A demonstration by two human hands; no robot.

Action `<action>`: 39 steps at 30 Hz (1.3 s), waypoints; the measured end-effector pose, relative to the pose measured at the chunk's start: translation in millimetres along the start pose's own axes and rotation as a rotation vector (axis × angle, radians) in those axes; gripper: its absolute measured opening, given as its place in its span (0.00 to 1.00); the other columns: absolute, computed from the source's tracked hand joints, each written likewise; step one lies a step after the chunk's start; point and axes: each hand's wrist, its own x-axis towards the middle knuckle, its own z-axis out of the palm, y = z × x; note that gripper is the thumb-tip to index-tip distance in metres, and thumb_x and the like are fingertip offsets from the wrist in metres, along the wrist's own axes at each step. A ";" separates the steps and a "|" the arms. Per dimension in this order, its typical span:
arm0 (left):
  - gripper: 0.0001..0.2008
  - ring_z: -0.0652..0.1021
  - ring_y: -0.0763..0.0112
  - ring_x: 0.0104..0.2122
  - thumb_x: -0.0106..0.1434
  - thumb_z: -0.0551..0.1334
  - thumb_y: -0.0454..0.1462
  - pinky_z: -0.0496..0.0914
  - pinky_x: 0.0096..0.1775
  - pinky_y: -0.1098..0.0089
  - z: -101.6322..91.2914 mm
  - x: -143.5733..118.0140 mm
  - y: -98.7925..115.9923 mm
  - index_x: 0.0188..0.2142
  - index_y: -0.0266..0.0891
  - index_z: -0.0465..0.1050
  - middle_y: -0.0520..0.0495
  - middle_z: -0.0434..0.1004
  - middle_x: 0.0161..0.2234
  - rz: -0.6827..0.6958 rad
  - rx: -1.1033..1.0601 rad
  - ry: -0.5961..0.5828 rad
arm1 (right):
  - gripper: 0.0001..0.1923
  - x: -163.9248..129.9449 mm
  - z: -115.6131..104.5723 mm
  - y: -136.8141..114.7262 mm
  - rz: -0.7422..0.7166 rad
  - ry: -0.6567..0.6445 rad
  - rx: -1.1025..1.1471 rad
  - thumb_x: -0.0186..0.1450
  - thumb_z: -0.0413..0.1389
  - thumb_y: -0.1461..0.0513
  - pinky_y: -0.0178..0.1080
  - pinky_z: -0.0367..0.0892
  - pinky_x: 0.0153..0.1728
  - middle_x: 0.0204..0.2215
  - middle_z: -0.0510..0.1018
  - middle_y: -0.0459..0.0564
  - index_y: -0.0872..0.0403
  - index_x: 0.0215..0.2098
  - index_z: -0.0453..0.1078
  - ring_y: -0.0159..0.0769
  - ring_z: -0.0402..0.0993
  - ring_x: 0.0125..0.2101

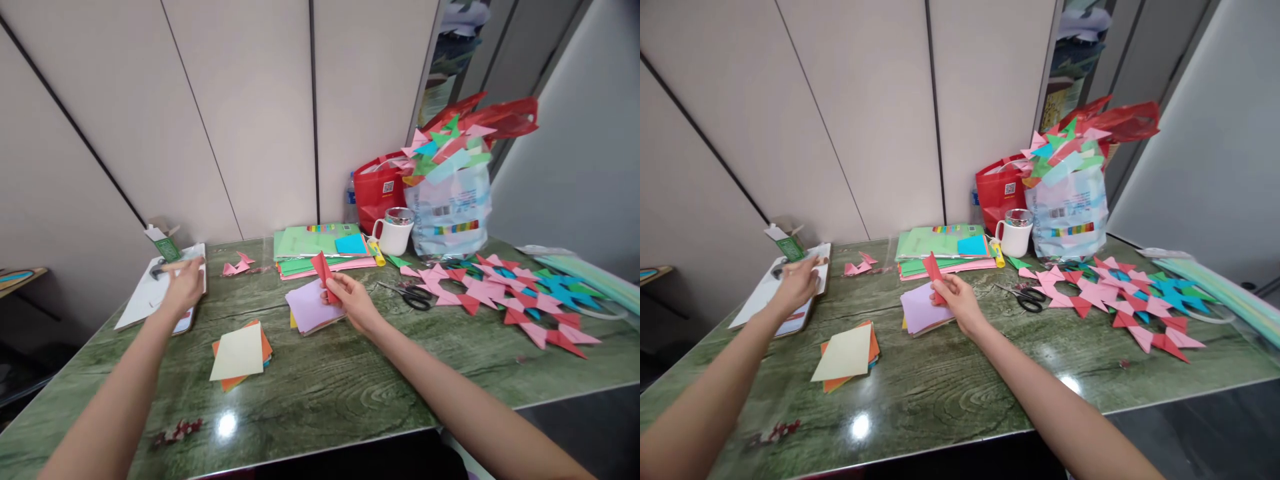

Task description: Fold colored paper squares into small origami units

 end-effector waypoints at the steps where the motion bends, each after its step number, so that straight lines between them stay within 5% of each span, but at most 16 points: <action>1: 0.23 0.59 0.48 0.57 0.62 0.46 0.36 0.41 0.53 0.41 -1.1 0.2 -15.8 0.56 0.29 0.53 0.29 0.60 0.55 -0.050 0.095 -0.059 | 0.19 -0.3 0.8 -0.7 0.007 0.004 0.000 0.48 0.62 0.54 0.35 0.69 0.27 0.27 0.75 0.46 0.55 0.34 0.67 0.28 0.71 0.22; 6: 0.26 0.47 0.51 0.61 0.66 0.38 0.41 0.36 0.47 0.32 0.3 -2.5 -58.1 0.60 0.30 0.40 0.31 0.52 0.60 -0.174 0.175 -0.178 | 0.20 -0.2 2.5 -3.1 0.030 0.019 0.010 0.48 0.63 0.54 0.34 0.69 0.25 0.27 0.75 0.46 0.55 0.34 0.67 0.27 0.70 0.22; 11: 0.27 0.46 0.56 0.61 0.66 0.35 0.42 0.33 0.50 0.36 8.1 1.0 -80.7 0.61 0.32 0.34 0.38 0.58 0.58 -0.301 0.217 -0.318 | 0.19 0.4 1.2 -4.0 0.019 0.018 0.015 0.49 0.62 0.54 0.32 0.68 0.24 0.28 0.75 0.46 0.55 0.35 0.67 0.27 0.70 0.23; 23: 0.28 0.46 0.52 0.61 0.65 0.37 0.41 0.38 0.51 0.38 9.3 3.1 -82.0 0.61 0.30 0.35 0.35 0.56 0.58 -0.253 0.262 -0.362 | 0.18 0.9 0.3 -2.1 0.017 0.023 0.025 0.49 0.62 0.54 0.32 0.68 0.24 0.28 0.75 0.46 0.55 0.35 0.68 0.26 0.70 0.23; 26: 0.28 0.53 0.52 0.59 0.65 0.38 0.41 0.42 0.53 0.42 2.2 1.5 -79.2 0.61 0.29 0.36 0.32 0.55 0.58 -0.223 0.283 -0.347 | 0.18 1.1 -0.2 -2.3 0.017 0.018 0.023 0.49 0.62 0.54 0.32 0.68 0.24 0.28 0.75 0.46 0.55 0.35 0.68 0.26 0.69 0.23; 30: 0.28 0.70 0.55 0.49 0.64 0.39 0.41 0.58 0.49 0.58 -20.5 -3.0 -75.1 0.60 0.26 0.39 0.35 0.74 0.43 -0.209 0.297 -0.307 | 0.18 0.8 0.0 -2.1 0.020 0.012 0.016 0.50 0.62 0.54 0.32 0.68 0.24 0.28 0.75 0.46 0.55 0.35 0.68 0.27 0.70 0.23; 32: 0.27 0.74 0.58 0.42 0.63 0.41 0.40 0.64 0.43 0.64 -32.5 -6.8 -75.4 0.60 0.30 0.41 0.40 0.76 0.39 -0.230 0.307 -0.211 | 0.18 0.7 0.2 -1.5 0.017 0.010 0.013 0.50 0.62 0.54 0.31 0.68 0.24 0.28 0.75 0.46 0.55 0.35 0.68 0.26 0.69 0.23; 39: 0.29 0.75 0.65 0.29 0.59 0.47 0.38 0.65 0.34 0.70 -49.6 -25.1 -91.3 0.59 0.33 0.44 0.44 0.76 0.40 -0.185 0.324 -0.024 | 0.18 1.2 -0.5 2.7 0.026 0.004 0.003 0.50 0.62 0.54 0.31 0.68 0.24 0.27 0.74 0.46 0.55 0.35 0.68 0.26 0.69 0.23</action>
